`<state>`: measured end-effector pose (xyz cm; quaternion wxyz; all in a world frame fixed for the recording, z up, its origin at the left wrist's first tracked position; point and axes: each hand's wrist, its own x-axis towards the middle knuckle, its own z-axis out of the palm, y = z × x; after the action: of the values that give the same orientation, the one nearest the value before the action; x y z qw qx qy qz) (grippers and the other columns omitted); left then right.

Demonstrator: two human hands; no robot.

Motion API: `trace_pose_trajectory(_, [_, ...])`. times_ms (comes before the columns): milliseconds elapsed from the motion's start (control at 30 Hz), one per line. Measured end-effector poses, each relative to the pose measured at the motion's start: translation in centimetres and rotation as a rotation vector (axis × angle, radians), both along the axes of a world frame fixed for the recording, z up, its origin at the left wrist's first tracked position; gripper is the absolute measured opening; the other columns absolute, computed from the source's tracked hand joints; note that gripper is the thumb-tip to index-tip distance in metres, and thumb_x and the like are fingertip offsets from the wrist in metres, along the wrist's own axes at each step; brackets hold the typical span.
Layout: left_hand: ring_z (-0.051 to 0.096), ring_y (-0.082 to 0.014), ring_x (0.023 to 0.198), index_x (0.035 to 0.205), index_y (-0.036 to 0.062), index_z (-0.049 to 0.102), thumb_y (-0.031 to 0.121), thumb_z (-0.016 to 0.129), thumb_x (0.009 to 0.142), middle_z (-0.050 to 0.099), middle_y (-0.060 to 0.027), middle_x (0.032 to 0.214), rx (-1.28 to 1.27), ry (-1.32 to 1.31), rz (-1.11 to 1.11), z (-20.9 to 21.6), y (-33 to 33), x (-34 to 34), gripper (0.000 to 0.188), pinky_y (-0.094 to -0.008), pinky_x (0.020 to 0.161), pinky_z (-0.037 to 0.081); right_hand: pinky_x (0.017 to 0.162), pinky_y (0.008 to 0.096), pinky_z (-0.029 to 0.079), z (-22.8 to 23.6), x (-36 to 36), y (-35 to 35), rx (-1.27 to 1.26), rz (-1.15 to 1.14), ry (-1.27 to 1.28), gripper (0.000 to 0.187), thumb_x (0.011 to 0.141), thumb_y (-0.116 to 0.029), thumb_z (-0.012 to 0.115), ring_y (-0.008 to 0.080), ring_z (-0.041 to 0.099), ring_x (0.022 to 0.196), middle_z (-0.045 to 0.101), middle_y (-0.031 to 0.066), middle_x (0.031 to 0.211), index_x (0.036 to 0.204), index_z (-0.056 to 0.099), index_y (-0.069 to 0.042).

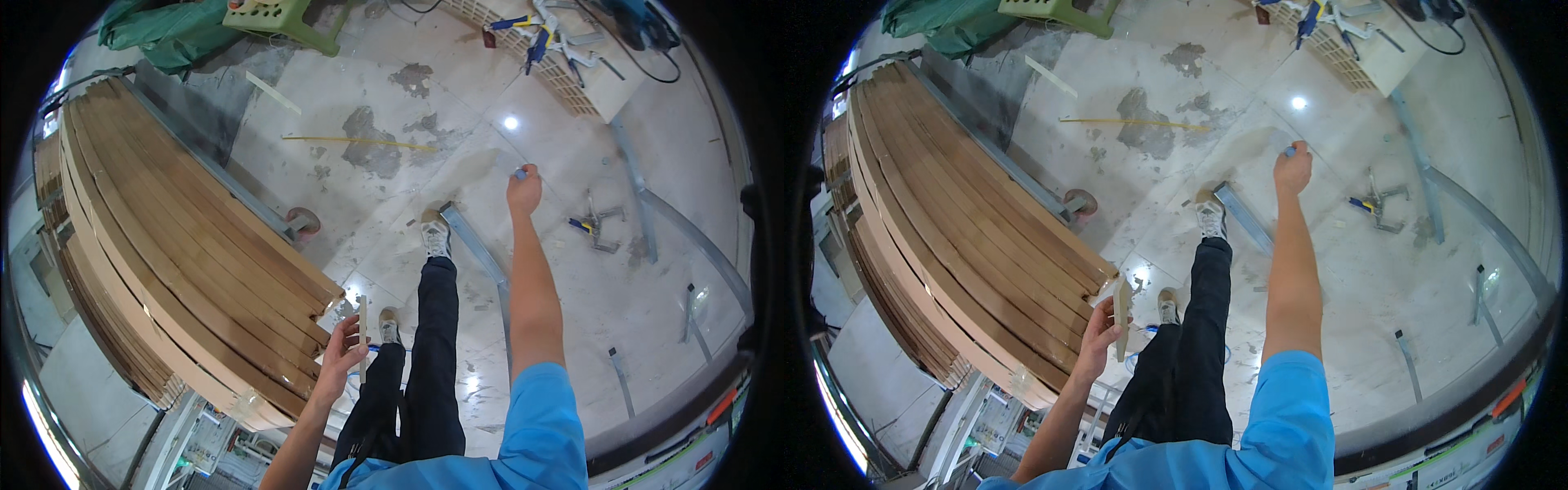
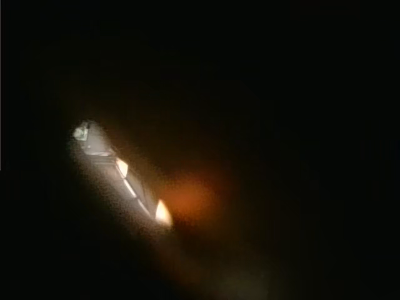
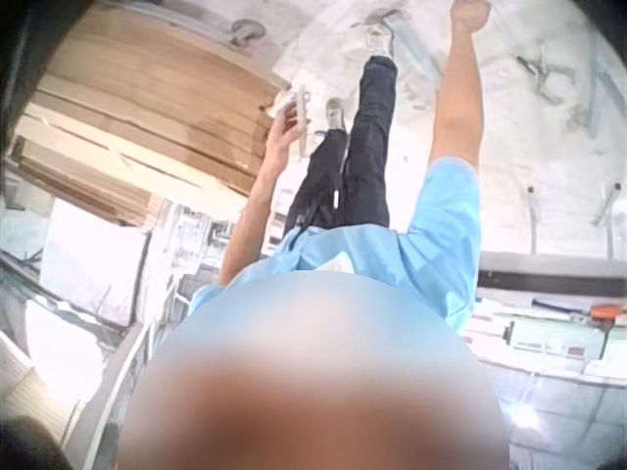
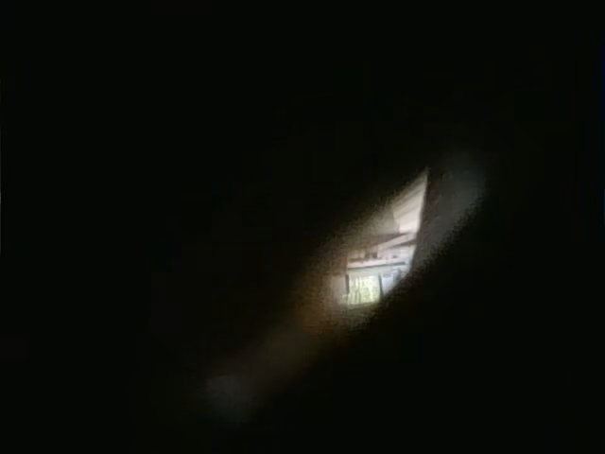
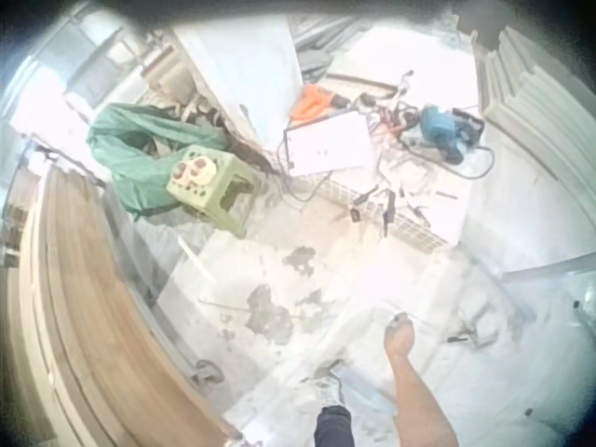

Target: The person inlays thin gold strips into a dark wood panel. They use a rubber mallet and a small wooden block to tap the strips into place, then use pliers to trim excess length. The person repeatedly checks alignment and taps along the strips to secure them.

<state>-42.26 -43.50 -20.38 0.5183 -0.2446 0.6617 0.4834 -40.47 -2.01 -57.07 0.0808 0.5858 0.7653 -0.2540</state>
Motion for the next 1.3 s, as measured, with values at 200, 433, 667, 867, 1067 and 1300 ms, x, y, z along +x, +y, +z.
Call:
trace_pose_trajectory(200, [0.055,-0.0254,0.134,0.163,0.0037,0.04,0.026,0.077,0.096,0.055,-0.0138,0.15,-0.064,-0.001,-0.029,-1.8,-0.1,-2.3,0.081,-0.043,0.118,0.042,0.094,0.0543,0.057,-5.8,0.5,1.0,-0.083,0.059,-0.054,0.046,0.093,-0.017,0.077,0.0445,0.071,0.108,0.07,0.022,0.119,0.137,0.064,-0.014])
trace_pose_trajectory(433, [0.057,-0.0249,0.13,0.162,0.0028,0.041,0.023,0.079,0.093,0.056,-0.0143,0.146,0.028,0.052,-0.058,0.7,1.9,-2.9,0.081,-0.0422,0.113,0.047,0.098,0.0529,0.057,2.8,0.5,-0.7,-0.04,-0.136,0.116,0.071,0.09,-0.033,0.085,0.0446,0.072,0.115,0.076,0.0237,0.121,0.15,0.055,-0.008])
trace_pose_trajectory(667, [0.057,-0.0264,0.131,0.162,0.0023,0.04,0.02,0.083,0.089,0.057,-0.0153,0.146,0.258,0.127,-0.229,5.2,7.3,-5.7,0.087,-0.0411,0.111,0.048,0.084,0.0377,0.058,25.8,5.2,-7.3,-0.247,-0.3,0.531,0.037,0.097,-0.024,0.079,0.0256,0.075,0.092,0.077,0.0131,0.101,0.126,0.072,-0.002])
trace_pose_trajectory(867, [0.063,-0.0248,0.134,0.163,0.0043,0.042,0.032,0.064,0.104,0.063,-0.0112,0.143,0.506,0.047,-0.29,9.6,14.6,-9.3,0.069,-0.0401,0.112,0.049,0.09,0.0397,0.059,46.8,13.5,-6.3,0.024,-0.342,0.654,0.026,0.104,-0.02,0.07,0.0264,0.075,0.097,0.077,0.0151,0.106,0.125,0.075,-0.005])
trace_pose_trajectory(1067, [0.069,-0.022,0.12,0.158,0.0039,0.046,0.036,0.064,0.106,0.068,-0.0083,0.134,0.554,-0.055,-0.244,8.7,22.4,-10.9,0.064,-0.0366,0.103,0.054,0.1,0.0456,0.052,53.2,23.0,6.8,0.619,-0.306,0.482,0.031,0.102,-0.014,0.071,0.0363,0.066,0.112,0.07,0.0183,0.121,0.129,0.067,0.0])
trace_pose_trajectory(1300, [0.067,-0.0235,0.114,0.151,0.0012,0.05,0.051,0.08,0.095,0.066,-0.0094,0.123,0.298,0.247,-0.629,2.0,37.5,-12.2,0.081,-0.036,0.099,0.052,0.118,0.053,0.042,52.5,24.0,13.0,0.718,-0.254,0.271,0.051,0.097,-0.013,0.072,0.0449,0.051,0.141,0.055,0.0235,0.154,0.145,0.059,-0.001])
